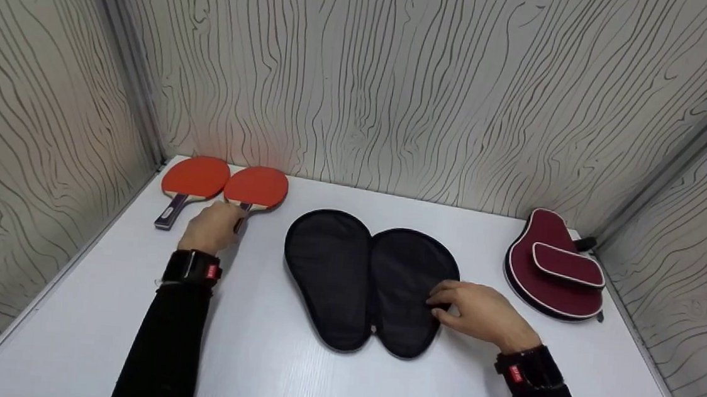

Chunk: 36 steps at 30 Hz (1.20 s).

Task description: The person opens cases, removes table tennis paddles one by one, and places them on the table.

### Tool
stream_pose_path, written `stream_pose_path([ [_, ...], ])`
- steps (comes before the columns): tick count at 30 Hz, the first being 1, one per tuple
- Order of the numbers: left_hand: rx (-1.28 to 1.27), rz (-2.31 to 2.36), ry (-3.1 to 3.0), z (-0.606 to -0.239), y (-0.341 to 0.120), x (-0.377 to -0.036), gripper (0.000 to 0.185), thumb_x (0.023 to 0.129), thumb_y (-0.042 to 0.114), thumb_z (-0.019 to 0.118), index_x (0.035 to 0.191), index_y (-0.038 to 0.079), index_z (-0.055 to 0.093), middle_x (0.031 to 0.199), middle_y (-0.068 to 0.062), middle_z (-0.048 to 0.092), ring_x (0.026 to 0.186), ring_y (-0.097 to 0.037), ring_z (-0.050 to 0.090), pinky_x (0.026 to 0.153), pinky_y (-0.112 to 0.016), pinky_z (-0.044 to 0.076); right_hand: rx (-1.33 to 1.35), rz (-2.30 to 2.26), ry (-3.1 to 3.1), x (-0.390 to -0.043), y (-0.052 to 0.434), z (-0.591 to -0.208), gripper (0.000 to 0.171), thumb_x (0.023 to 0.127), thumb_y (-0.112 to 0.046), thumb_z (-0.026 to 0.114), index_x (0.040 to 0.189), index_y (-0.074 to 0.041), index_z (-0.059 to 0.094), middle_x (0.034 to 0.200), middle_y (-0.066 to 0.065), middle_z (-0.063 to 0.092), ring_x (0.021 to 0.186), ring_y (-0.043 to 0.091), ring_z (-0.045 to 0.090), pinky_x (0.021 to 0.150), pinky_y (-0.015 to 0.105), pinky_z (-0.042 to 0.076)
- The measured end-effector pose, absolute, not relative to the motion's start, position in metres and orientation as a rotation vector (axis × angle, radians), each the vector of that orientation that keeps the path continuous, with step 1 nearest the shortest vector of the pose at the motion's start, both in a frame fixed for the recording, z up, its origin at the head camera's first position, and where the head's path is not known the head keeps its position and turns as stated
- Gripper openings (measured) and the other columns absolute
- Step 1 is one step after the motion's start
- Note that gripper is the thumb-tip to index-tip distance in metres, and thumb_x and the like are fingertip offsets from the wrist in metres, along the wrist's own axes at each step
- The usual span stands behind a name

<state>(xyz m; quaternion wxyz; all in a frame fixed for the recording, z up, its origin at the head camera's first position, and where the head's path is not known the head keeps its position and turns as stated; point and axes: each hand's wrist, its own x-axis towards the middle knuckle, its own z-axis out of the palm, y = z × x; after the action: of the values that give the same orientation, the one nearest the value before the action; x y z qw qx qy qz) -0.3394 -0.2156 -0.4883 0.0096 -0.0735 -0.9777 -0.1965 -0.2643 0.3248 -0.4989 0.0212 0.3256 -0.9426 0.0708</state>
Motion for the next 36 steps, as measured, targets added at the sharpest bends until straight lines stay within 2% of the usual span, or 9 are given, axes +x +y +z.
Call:
stream_pose_path([
  [7, -0.226, -0.569, -3.061, -0.492, -0.216, -0.338, 0.024, 0.099, -0.013, 0.076, 0.113, 0.004, 0.085, 0.098, -0.017, 0.081, 0.090, -0.029, 0.070, 0.081, -0.053, 0.066, 1.017, 0.205, -2.918, -0.265, 0.325, -0.498, 0.019, 0.107, -0.023, 0.080, 0.122, -0.019, 0.093, 0.130, -0.003, 0.085, 0.125, 0.026, 0.083, 0.108, 0.050, 0.069],
  [14, -0.206, -0.596, -3.064, -0.485, -0.212, -0.339, 0.020, 0.107, -0.006, 0.072, 0.119, 0.003, 0.085, 0.108, -0.019, 0.084, 0.099, -0.031, 0.074, 0.094, -0.060, 0.068, 1.026, 0.207, -2.909, -0.265, 0.324, -0.500, 0.020, 0.107, -0.025, 0.080, 0.122, -0.020, 0.093, 0.130, -0.003, 0.085, 0.124, 0.025, 0.083, 0.107, 0.050, 0.069],
  [17, -0.206, -0.637, -3.065, -0.476, -0.206, -0.339, 0.023, 0.107, -0.002, 0.076, 0.127, 0.004, 0.085, 0.117, -0.019, 0.084, 0.105, -0.033, 0.074, 0.101, -0.061, 0.068, 1.025, 0.209, -2.911, -0.265, 0.324, -0.500, 0.020, 0.107, -0.025, 0.080, 0.122, -0.020, 0.093, 0.130, -0.003, 0.085, 0.124, 0.025, 0.083, 0.106, 0.050, 0.069],
  [22, -0.297, -0.615, -3.016, -0.464, -0.193, -0.338, 0.033, 0.109, 0.013, 0.081, 0.141, 0.004, 0.083, 0.135, -0.020, 0.086, 0.124, -0.038, 0.083, 0.107, -0.063, 0.069, 1.041, 0.207, -2.910, -0.266, 0.325, -0.499, 0.019, 0.107, -0.025, 0.080, 0.122, -0.019, 0.092, 0.131, -0.002, 0.085, 0.125, 0.026, 0.083, 0.107, 0.051, 0.069],
  [25, -0.353, -0.598, -2.985, -0.461, -0.184, -0.337, 0.032, 0.112, 0.019, 0.079, 0.140, 0.004, 0.083, 0.134, -0.020, 0.086, 0.123, -0.037, 0.084, 0.104, -0.062, 0.071, 1.056, 0.209, -2.906, -0.266, 0.325, -0.499, 0.019, 0.108, -0.025, 0.081, 0.121, -0.019, 0.092, 0.131, -0.001, 0.085, 0.125, 0.027, 0.083, 0.108, 0.051, 0.069],
  [32, -0.435, -0.673, -2.994, -0.459, -0.163, -0.334, 0.047, 0.117, 0.026, 0.074, 0.160, 0.006, 0.073, 0.156, -0.021, 0.078, 0.145, -0.041, 0.076, 0.119, -0.064, 0.065, 1.059, 0.206, -2.906, -0.267, 0.325, -0.499, 0.019, 0.108, -0.025, 0.080, 0.122, -0.019, 0.092, 0.131, -0.001, 0.085, 0.126, 0.027, 0.083, 0.108, 0.051, 0.069],
  [36, -0.504, -0.686, -2.977, -0.461, -0.154, -0.334, 0.045, 0.116, 0.025, 0.075, 0.156, 0.004, 0.075, 0.147, -0.023, 0.082, 0.138, -0.040, 0.080, 0.116, -0.062, 0.067, 1.058, 0.206, -2.904, -0.267, 0.324, -0.499, 0.019, 0.108, -0.026, 0.081, 0.122, -0.019, 0.092, 0.131, -0.002, 0.085, 0.125, 0.027, 0.083, 0.108, 0.050, 0.069],
])
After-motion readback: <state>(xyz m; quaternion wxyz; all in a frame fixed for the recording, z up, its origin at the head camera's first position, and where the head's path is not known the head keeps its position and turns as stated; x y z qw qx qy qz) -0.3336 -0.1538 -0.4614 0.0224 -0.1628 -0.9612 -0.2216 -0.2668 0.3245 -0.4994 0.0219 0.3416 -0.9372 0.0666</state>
